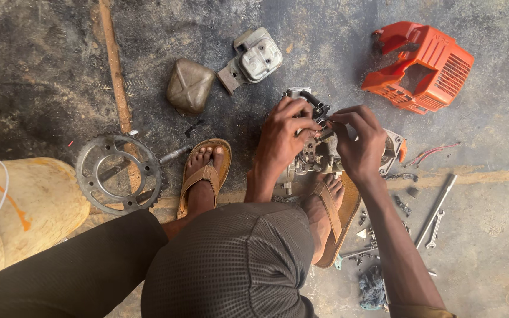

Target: The person sits on the ground and assembles a small engine, fitting a metal cover onto the cylinder head and tightening it with a wrench. They handle various engine parts and tools scattered on the floor.

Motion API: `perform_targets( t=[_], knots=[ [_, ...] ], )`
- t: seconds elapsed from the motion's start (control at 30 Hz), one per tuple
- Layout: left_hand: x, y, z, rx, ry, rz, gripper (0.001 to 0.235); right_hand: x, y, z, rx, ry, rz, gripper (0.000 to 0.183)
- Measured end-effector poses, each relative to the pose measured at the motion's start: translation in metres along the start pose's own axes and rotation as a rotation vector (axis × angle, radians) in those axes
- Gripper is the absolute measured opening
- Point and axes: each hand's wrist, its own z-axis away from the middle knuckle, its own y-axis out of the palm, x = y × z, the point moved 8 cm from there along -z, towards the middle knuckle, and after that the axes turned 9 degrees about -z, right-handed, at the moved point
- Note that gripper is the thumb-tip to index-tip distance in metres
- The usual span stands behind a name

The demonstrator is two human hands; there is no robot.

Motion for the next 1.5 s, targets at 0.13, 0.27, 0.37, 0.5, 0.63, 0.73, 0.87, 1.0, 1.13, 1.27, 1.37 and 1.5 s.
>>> perform_targets(
  t=[0.13,0.27,0.37,0.5,0.63,0.73,0.87,1.0,1.13,1.27,1.37,1.5],
  knots=[
    [-0.008,0.002,0.004,-0.046,0.061,0.01,0.014,0.014,0.003,0.006,-0.035,-0.137,0.107,0.013],
    [-0.013,-0.002,0.011,-0.037,0.042,0.078,0.014,0.014,0.002,0.019,-0.06,-0.052,0.101,0.016],
    [-0.023,-0.011,0.013,-0.068,0.029,0.095,0.015,0.013,0.001,0.02,-0.046,-0.034,0.086,0.02],
    [-0.04,-0.022,0.023,-0.169,0.007,0.032,0.02,0.012,0.008,0.024,-0.066,-0.02,0.129,0.023],
    [-0.058,-0.029,0.028,-0.226,0.001,-0.04,0.028,0.016,0.006,0.028,-0.077,-0.045,0.101,0.03],
    [-0.065,-0.035,0.033,-0.228,0.023,-0.078,0.029,0.016,0.006,0.027,-0.057,0.002,0.111,0.032],
    [-0.065,-0.028,0.037,-0.312,0.028,-0.155,0.03,0.019,0.001,0.028,-0.054,0.021,0.067,0.035],
    [-0.056,-0.019,0.033,-0.363,-0.003,-0.254,0.017,0.018,0.004,0.026,-0.109,0.092,0.079,0.023],
    [-0.052,-0.018,0.03,-0.339,-0.021,-0.325,0.008,0.016,0.007,0.021,-0.132,0.139,0.073,0.015],
    [-0.046,-0.01,0.031,-0.363,-0.052,-0.337,0.006,0.007,0.017,0.022,-0.089,0.146,0.166,0.023],
    [-0.045,-0.008,0.034,-0.4,-0.019,-0.349,0.007,-0.002,0.027,0.025,-0.017,0.172,0.241,0.031],
    [-0.05,-0.011,0.035,-0.44,0.051,-0.381,0.01,-0.001,0.026,0.024,-0.046,0.173,0.201,0.022]
  ],
)
